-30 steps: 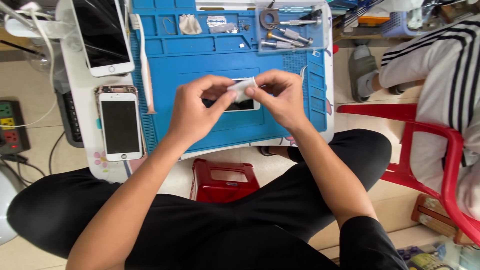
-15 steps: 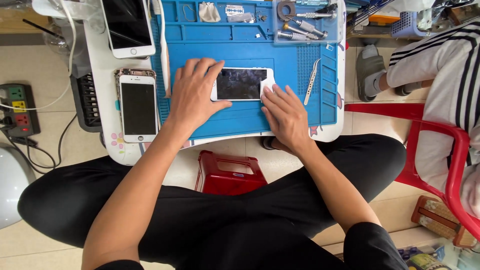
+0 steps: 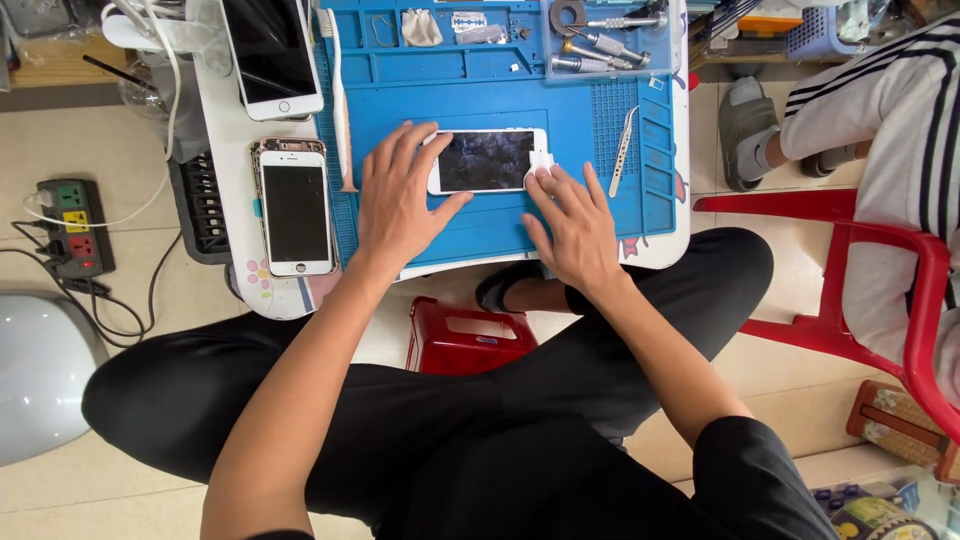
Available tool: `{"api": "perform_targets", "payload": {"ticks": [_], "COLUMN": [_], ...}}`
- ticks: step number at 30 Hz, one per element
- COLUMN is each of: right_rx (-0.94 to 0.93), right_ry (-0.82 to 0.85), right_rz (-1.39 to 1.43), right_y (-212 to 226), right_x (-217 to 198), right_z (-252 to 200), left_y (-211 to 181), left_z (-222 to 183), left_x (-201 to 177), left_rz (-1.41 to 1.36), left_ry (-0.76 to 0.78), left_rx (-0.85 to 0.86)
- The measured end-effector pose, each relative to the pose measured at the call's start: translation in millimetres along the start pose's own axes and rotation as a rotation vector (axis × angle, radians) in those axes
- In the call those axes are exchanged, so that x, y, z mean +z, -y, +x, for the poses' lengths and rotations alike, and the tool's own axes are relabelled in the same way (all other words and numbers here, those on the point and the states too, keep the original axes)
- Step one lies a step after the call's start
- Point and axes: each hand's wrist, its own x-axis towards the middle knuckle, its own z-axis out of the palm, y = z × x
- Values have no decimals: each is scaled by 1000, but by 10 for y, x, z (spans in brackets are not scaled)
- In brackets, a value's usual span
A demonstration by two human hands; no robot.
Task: The person cleans a white smartphone screen with a white cloth, then places it aside. They then pick up a disassembled smartphone chassis, remove a black internal component, and use a screwdriver to unscrew parts from the chassis.
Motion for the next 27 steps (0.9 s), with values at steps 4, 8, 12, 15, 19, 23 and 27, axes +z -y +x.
{"api": "perform_targets", "payload": {"ticks": [4,8,12,15,19,23,27], "right_rx": [-4,69,94,68,77,95,79], "right_ry": [-32,-19,32,-1,-21,26,39], "right_rz": [-31,33,8,-67,-7,0,69], "right_y": [-144,-6,187,20,-62,73,37], "right_x": [40,47,-70,16,151,32,61], "right_z": [283,310,66,299,446,319,236], "left_y": [-79,-48,-36,-25,-14,-14,-26], "left_z": [4,21,31,46,69,81,120], "left_x": [5,-35,-27,-42,-73,-80,-67], "left_rz": [85,98,81,56,41,24,37], "left_ry": [12,10,40,32,52,45,19], "left_rx": [40,24,-1,-6,-14,-27,-25]}}
